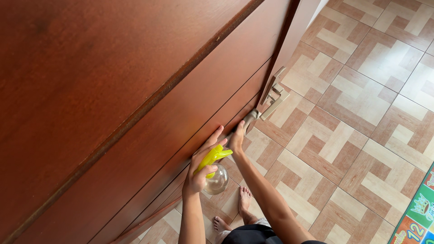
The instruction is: The person wipes a wooden door with a cloth while holding a spray bottle. They clean the door surface and edges in a repetitive wiping motion.
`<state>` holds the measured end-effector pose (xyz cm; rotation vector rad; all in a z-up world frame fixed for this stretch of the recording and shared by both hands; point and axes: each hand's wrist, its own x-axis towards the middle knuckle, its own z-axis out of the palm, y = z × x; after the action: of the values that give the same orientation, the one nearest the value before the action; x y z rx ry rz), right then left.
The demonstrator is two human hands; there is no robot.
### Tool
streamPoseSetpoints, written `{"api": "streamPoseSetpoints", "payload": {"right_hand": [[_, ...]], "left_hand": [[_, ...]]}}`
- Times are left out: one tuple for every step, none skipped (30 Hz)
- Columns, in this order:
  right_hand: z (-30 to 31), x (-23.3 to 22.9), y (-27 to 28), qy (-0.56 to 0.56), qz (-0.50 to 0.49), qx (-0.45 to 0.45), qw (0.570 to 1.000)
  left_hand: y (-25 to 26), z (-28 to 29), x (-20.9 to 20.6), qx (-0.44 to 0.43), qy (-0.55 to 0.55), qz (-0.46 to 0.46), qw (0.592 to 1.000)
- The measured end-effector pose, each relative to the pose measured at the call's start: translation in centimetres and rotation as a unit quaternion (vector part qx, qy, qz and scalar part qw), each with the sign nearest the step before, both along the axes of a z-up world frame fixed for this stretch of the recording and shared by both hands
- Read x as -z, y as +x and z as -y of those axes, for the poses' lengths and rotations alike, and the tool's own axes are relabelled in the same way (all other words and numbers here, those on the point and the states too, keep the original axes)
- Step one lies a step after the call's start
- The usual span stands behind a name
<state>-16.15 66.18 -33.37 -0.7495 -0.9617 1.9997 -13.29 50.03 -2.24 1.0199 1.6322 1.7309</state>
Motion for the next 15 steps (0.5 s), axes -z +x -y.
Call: {"api": "streamPoseSetpoints", "payload": {"right_hand": [[0.4,-2.4,-0.2,0.038,0.015,0.026,0.999],[0.9,-4.9,-0.3,0.075,0.031,0.051,0.995],[1.3,-7.4,-0.1,0.113,0.045,0.076,0.99],[1.3,-9.8,0.0,0.141,0.007,0.076,0.987],[1.2,-12.0,0.3,0.169,-0.031,0.077,0.982],[1.0,-14.0,0.6,0.196,-0.068,0.079,0.975],[0.6,-15.7,0.9,0.11,-0.09,0.04,0.989],[-0.1,-17.0,1.2,0.022,-0.112,0.003,0.993],[-0.9,-18.0,1.3,-0.068,-0.133,-0.031,0.988],[-1.8,-18.5,1.2,0.143,-0.094,0.025,0.985],[-2.9,-18.5,0.9,0.345,-0.05,0.084,0.934],[-3.8,-18.0,0.4,0.528,-0.004,0.142,0.837],[-4.5,-17.0,-0.1,0.555,-0.006,0.167,0.815],[-5.2,-15.5,-0.8,0.581,-0.007,0.191,0.791],[-5.7,-13.7,-1.4,0.607,-0.008,0.215,0.765]], "left_hand": [[0.0,0.1,0.2,0.0,0.003,-0.007,1.0],[0.0,0.2,0.4,-0.001,0.007,-0.014,1.0],[0.1,0.4,0.7,-0.002,0.009,-0.021,1.0],[0.0,0.6,1.0,0.002,0.012,-0.015,1.0],[0.0,0.8,1.4,0.007,0.014,-0.009,1.0],[0.0,1.0,1.7,0.011,0.017,-0.003,1.0],[0.0,1.1,2.0,0.008,0.001,0.019,1.0],[0.1,1.1,2.3,0.005,-0.016,0.042,0.999],[0.1,1.0,2.4,0.003,-0.032,0.065,0.997],[0.1,0.9,2.5,0.0,-0.021,0.066,0.998],[0.1,0.7,2.5,-0.003,-0.01,0.067,0.998],[0.2,0.6,2.4,-0.006,0.001,0.069,0.998],[0.2,0.6,2.1,-0.008,0.001,0.032,0.999],[0.1,0.6,1.8,-0.011,0.0,-0.006,1.0],[0.0,0.6,1.4,-0.013,0.0,-0.043,0.999]]}}
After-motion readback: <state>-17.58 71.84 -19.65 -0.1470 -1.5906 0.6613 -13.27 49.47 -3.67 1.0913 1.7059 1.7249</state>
